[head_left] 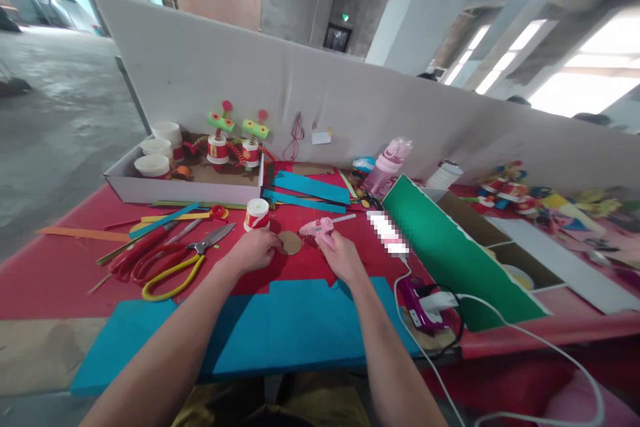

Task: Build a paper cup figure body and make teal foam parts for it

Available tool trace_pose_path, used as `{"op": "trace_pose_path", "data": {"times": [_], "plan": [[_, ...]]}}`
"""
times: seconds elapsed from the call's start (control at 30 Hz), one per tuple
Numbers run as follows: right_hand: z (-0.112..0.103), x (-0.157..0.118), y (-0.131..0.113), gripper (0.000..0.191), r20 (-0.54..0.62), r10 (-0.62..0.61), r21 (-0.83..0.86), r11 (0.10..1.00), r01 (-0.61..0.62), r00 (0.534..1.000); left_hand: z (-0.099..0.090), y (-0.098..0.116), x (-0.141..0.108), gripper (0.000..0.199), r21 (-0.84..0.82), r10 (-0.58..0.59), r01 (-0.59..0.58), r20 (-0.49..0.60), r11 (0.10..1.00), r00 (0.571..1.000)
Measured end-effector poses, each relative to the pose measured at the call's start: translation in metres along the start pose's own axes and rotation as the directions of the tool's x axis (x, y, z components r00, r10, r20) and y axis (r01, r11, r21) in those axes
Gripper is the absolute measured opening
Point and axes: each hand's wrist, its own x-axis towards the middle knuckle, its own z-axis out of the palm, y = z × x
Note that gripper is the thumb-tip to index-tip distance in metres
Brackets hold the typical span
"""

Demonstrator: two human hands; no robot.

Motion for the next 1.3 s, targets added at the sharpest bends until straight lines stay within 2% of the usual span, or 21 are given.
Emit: {"op": "trace_pose_path", "data": {"times": [0.4, 0.6, 0.87, 1.3], "plan": [[0.0, -0.003, -0.004, 0.028, 0.01, -0.02, -0.076, 0.997, 0.021, 1.0, 0.0, 0.0, -0.001, 0.044, -0.006, 0.009, -0.009, -0.014, 1.0, 1.0], [-0.004, -0.002, -0.007, 0.028, 0.027, 0.005, -0.118, 0.993, -0.002, 1.0, 0.0, 0.001, -0.001, 0.041, -0.048, -0.031, 0.03, -0.024, 0.998, 0.999], [-0.01, -0.002, -0.011, 0.032, 0.061, 0.027, -0.189, 0.982, -0.015, 0.998, 0.001, 0.0, 0.0, 0.043, 0.036, -0.013, 0.014, -0.002, 0.999, 1.0], [-0.015, -0.005, -0.009, 0.032, 0.103, 0.031, -0.143, 0.99, -0.016, 0.994, 0.001, 0.0, 0.0, 0.042, 0.026, -0.01, 0.01, 0.005, 1.0, 1.0]]}}
